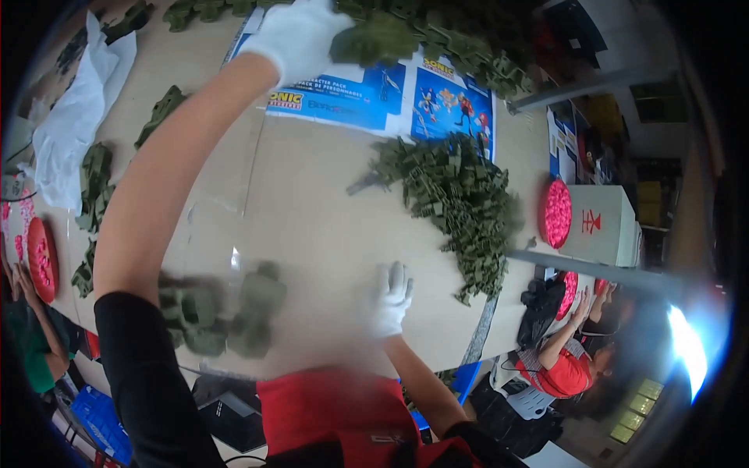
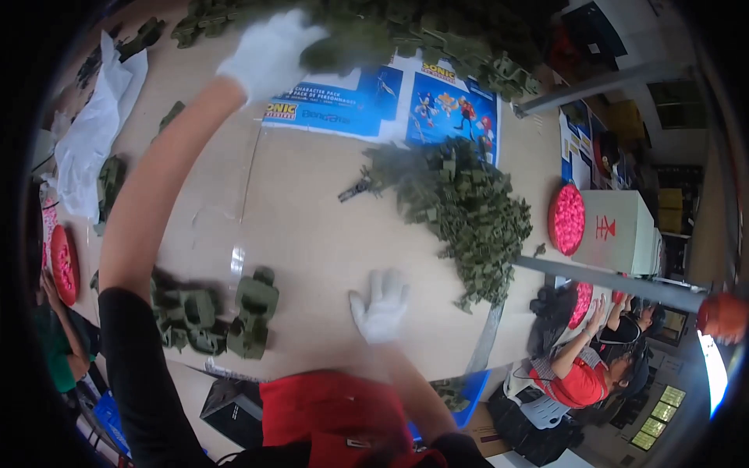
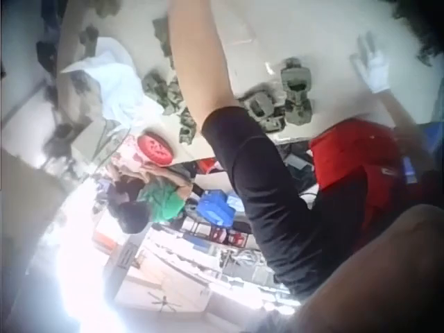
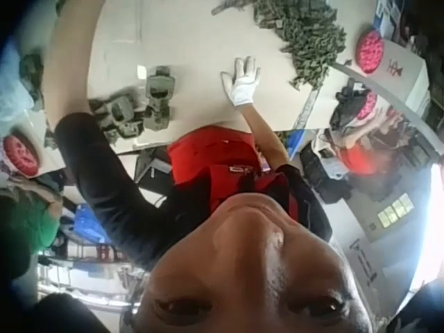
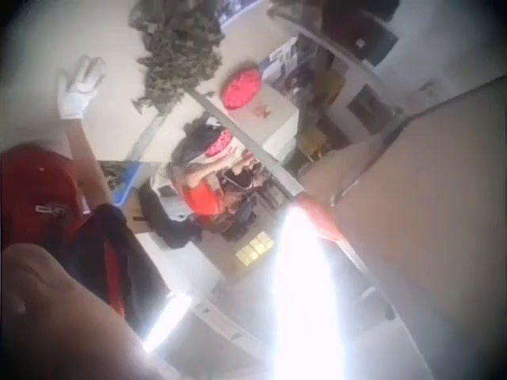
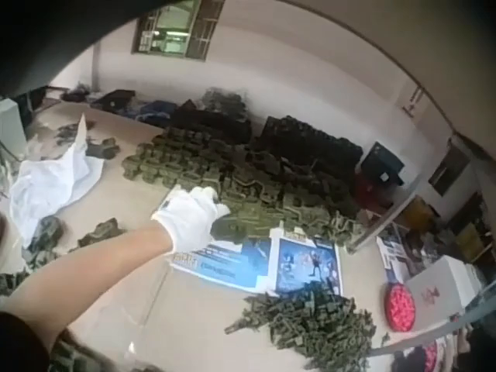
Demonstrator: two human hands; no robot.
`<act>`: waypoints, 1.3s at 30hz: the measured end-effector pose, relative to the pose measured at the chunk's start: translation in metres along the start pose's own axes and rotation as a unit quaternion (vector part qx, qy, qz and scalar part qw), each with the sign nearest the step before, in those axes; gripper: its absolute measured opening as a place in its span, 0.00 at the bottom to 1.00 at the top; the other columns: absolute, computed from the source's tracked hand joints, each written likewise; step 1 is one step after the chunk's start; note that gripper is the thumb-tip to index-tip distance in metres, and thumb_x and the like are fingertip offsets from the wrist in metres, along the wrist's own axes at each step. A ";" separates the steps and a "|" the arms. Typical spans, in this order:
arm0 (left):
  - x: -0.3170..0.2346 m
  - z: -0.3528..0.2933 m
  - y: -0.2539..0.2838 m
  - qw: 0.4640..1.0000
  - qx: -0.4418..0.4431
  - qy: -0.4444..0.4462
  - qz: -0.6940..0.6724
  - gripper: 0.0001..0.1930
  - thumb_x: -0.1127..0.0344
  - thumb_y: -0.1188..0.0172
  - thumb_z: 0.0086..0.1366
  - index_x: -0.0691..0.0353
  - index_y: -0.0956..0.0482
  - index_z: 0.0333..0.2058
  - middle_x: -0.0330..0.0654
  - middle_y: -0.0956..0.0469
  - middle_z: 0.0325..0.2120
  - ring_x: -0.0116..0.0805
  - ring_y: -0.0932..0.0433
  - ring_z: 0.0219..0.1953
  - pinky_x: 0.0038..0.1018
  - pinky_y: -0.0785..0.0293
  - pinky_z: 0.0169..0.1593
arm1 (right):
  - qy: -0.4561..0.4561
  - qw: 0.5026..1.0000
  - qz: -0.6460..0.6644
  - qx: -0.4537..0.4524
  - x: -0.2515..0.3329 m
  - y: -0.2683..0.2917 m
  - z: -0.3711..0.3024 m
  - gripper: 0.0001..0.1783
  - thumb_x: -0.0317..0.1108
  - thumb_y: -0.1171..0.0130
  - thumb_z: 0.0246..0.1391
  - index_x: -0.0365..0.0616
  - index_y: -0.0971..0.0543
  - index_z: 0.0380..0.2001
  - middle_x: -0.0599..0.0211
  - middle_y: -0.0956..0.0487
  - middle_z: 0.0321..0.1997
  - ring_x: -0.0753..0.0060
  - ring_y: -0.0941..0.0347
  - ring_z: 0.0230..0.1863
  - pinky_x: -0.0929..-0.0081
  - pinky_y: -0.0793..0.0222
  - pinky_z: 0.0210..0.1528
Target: The person assembles green plastic toy parts by hand at a factory workbench, fitting the components together.
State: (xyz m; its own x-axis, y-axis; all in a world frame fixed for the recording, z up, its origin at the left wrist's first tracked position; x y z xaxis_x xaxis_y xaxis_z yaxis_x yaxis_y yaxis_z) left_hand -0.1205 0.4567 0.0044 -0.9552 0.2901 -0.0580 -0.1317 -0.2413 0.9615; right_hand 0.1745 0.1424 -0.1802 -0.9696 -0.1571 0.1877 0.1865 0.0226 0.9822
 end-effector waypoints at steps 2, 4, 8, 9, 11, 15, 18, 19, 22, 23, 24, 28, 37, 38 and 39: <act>0.011 0.039 -0.019 0.999 -0.013 -0.020 0.034 0.29 0.67 0.37 0.52 0.52 0.28 0.56 0.51 0.29 0.51 0.50 0.28 0.52 0.39 0.27 0.51 | -0.002 1.000 0.006 0.009 0.003 -0.003 0.000 0.35 0.50 0.37 0.49 0.40 0.30 0.56 0.38 0.34 0.59 0.36 0.40 0.63 0.37 0.49 0.63; 0.010 0.082 -0.021 0.996 0.090 -0.004 0.000 0.28 0.59 0.34 0.49 0.51 0.24 0.53 0.53 0.26 0.48 0.50 0.28 0.52 0.44 0.29 0.52 | -0.010 1.000 0.009 0.012 -0.001 -0.007 0.000 0.33 0.48 0.37 0.48 0.41 0.29 0.55 0.38 0.33 0.58 0.36 0.40 0.62 0.37 0.49 0.63; 0.018 0.139 -0.070 0.992 0.124 -0.030 0.001 0.26 0.61 0.37 0.51 0.51 0.23 0.52 0.52 0.27 0.48 0.49 0.27 0.52 0.41 0.28 0.51 | -0.015 0.999 -0.006 0.037 -0.007 -0.008 0.006 0.33 0.45 0.38 0.43 0.44 0.30 0.53 0.41 0.34 0.57 0.36 0.39 0.59 0.37 0.46 0.59; 0.025 0.145 -0.086 0.992 0.124 -0.036 0.002 0.26 0.61 0.37 0.51 0.51 0.23 0.52 0.52 0.27 0.48 0.49 0.27 0.52 0.41 0.28 0.51 | -0.020 0.998 0.001 0.066 -0.007 -0.004 0.008 0.35 0.43 0.38 0.39 0.45 0.32 0.53 0.44 0.36 0.58 0.37 0.39 0.58 0.37 0.43 0.56; 0.044 0.147 -0.111 0.980 -0.096 -0.162 -0.070 0.27 0.61 0.37 0.50 0.51 0.23 0.53 0.52 0.27 0.49 0.49 0.27 0.52 0.42 0.28 0.51 | -0.005 0.999 -0.007 0.040 -0.003 -0.003 0.010 0.33 0.42 0.39 0.39 0.45 0.31 0.51 0.43 0.36 0.55 0.37 0.38 0.56 0.38 0.42 0.54; 0.025 0.175 -0.115 0.994 0.101 -0.050 -0.011 0.27 0.61 0.36 0.50 0.53 0.24 0.52 0.51 0.27 0.49 0.49 0.28 0.52 0.41 0.28 0.52 | -0.020 1.000 -0.005 0.018 -0.010 -0.004 0.011 0.29 0.50 0.40 0.42 0.44 0.26 0.45 0.44 0.31 0.49 0.35 0.36 0.52 0.40 0.42 0.54; 0.031 0.175 -0.127 0.999 0.040 -0.016 0.009 0.31 0.62 0.36 0.50 0.54 0.28 0.56 0.51 0.27 0.48 0.49 0.28 0.52 0.43 0.30 0.52 | 0.015 0.999 0.000 -0.037 -0.008 -0.003 0.014 0.23 0.47 0.40 0.39 0.44 0.26 0.38 0.48 0.32 0.46 0.41 0.35 0.47 0.47 0.41 0.46; 0.035 0.174 -0.138 0.999 -0.011 0.001 0.034 0.32 0.64 0.36 0.50 0.52 0.29 0.57 0.50 0.28 0.49 0.49 0.28 0.51 0.41 0.28 0.51 | 0.015 0.999 0.000 -0.040 -0.008 -0.003 0.011 0.23 0.47 0.40 0.39 0.44 0.26 0.38 0.48 0.32 0.46 0.41 0.35 0.47 0.47 0.41 0.46; 0.032 0.165 -0.156 0.994 -0.081 0.037 0.069 0.34 0.66 0.36 0.50 0.49 0.32 0.59 0.49 0.29 0.50 0.48 0.28 0.51 0.40 0.27 0.50 | -0.021 0.999 0.015 0.033 -0.011 -0.009 0.002 0.30 0.41 0.42 0.43 0.47 0.31 0.52 0.45 0.37 0.58 0.39 0.41 0.59 0.40 0.47 0.60; 0.030 0.160 -0.159 0.990 -0.097 0.057 0.080 0.35 0.66 0.35 0.50 0.48 0.33 0.60 0.49 0.29 0.50 0.47 0.27 0.51 0.40 0.27 0.50 | -0.023 0.999 0.015 0.035 -0.012 -0.009 0.002 0.30 0.41 0.42 0.43 0.47 0.31 0.52 0.46 0.37 0.59 0.39 0.41 0.60 0.40 0.48 0.60; 0.030 0.155 -0.158 0.991 -0.087 0.062 0.085 0.38 0.65 0.34 0.48 0.48 0.36 0.61 0.49 0.29 0.50 0.48 0.28 0.52 0.42 0.26 0.49 | -0.021 0.999 0.018 0.041 -0.011 -0.008 -0.001 0.29 0.41 0.42 0.43 0.47 0.31 0.52 0.46 0.38 0.59 0.39 0.41 0.60 0.40 0.48 0.61; 0.045 0.139 -0.137 0.963 -0.254 -0.029 -0.084 0.35 0.64 0.37 0.50 0.55 0.34 0.59 0.51 0.28 0.48 0.48 0.28 0.51 0.45 0.31 0.51 | -0.011 0.999 0.025 0.043 -0.008 -0.014 0.003 0.31 0.39 0.42 0.44 0.46 0.31 0.54 0.44 0.39 0.63 0.37 0.42 0.62 0.38 0.48 0.62; 0.028 0.145 -0.113 0.993 -0.040 0.110 -0.029 0.22 0.60 0.34 0.50 0.55 0.23 0.46 0.51 0.26 0.42 0.50 0.24 0.45 0.42 0.24 0.45 | -0.015 0.999 0.025 0.023 -0.010 -0.015 0.000 0.34 0.39 0.40 0.45 0.49 0.34 0.59 0.46 0.41 0.65 0.36 0.44 0.65 0.35 0.49 0.62; 0.040 0.146 -0.125 0.990 -0.042 0.128 -0.034 0.20 0.60 0.35 0.51 0.57 0.22 0.44 0.52 0.26 0.42 0.50 0.23 0.45 0.41 0.24 0.46 | 0.016 1.000 0.004 -0.012 -0.001 -0.009 0.010 0.30 0.37 0.39 0.38 0.45 0.30 0.50 0.44 0.34 0.54 0.37 0.36 0.54 0.42 0.39 0.52; 0.044 0.148 -0.126 0.988 -0.044 0.142 -0.044 0.18 0.60 0.36 0.52 0.58 0.22 0.42 0.53 0.26 0.42 0.51 0.23 0.45 0.40 0.24 0.46 | 0.014 1.000 0.001 -0.019 0.000 -0.008 0.011 0.30 0.37 0.39 0.38 0.45 0.30 0.50 0.44 0.34 0.54 0.37 0.36 0.54 0.42 0.39 0.52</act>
State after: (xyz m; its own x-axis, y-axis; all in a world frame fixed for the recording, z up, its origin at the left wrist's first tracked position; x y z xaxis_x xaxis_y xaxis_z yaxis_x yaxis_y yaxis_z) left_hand -0.1064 0.6372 -0.0792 -0.9732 0.0446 -0.2254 -0.2280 -0.3093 0.9232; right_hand 0.1713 0.1535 -0.1877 -0.9643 -0.1848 0.1895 0.1956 -0.0150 0.9806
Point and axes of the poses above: each hand's wrist, its own z-axis towards the middle knuckle, its own y-axis out of the back of the hand, x = y × z, the point moved 3 cm from there along z, towards the middle knuckle
